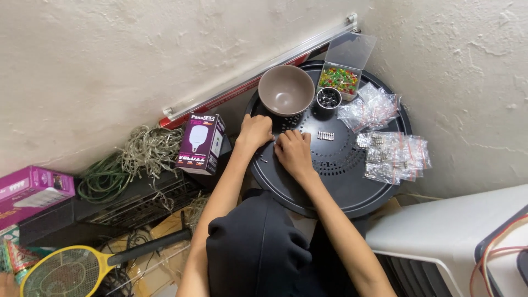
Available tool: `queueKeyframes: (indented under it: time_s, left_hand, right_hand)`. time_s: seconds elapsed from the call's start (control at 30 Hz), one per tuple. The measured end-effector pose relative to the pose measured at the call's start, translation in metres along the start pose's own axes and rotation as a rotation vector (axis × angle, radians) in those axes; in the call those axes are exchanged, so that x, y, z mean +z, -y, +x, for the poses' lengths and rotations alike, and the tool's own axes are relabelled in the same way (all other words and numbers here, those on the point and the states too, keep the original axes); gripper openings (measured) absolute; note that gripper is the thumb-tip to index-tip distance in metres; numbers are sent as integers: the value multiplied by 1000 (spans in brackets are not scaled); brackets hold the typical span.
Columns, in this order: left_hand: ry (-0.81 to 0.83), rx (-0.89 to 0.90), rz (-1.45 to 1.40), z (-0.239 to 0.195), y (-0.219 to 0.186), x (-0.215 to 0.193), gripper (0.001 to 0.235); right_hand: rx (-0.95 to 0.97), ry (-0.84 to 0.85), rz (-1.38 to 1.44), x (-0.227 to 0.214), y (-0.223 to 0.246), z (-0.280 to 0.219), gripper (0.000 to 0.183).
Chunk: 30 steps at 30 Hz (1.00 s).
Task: The person sits on the floor and assembles small electronic components on a round black table. They pick up small metallic pieces and attach them to a circuit board, occasionally placing items into a brown bowl or handling plastic bags containing parts.
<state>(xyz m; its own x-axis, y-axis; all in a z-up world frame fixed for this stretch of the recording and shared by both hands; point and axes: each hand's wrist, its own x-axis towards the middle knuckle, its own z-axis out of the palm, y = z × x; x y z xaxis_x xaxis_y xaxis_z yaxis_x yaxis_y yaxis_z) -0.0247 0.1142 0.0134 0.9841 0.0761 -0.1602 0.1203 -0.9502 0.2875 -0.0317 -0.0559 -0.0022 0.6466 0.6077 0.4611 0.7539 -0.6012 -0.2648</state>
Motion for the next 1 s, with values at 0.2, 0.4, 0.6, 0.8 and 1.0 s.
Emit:
queueKeyframes:
  time_s: [0.2,0.4,0.6,0.8,1.0]
  left_hand:
    - [-120,121,-19,-12,-39,2,12]
    - [-308,229,-1,9,-69,40,18]
    - [-444,192,-17,13,-92,60,21]
    - [-318,192,-222,8,-87,53,13]
    - [-305,191,-263,8,-92,55,16]
  right_hand:
    - [211,-86,-55,-11,-56,-12,19]
    - [278,-148,-55,-24,-73,-14,18]
    - [462,-220,8,-48,-90,-34,4]
    - [551,-182,66,-42,-106,-49,21]
    - [517,-99,43,-36,-107,-50,34]
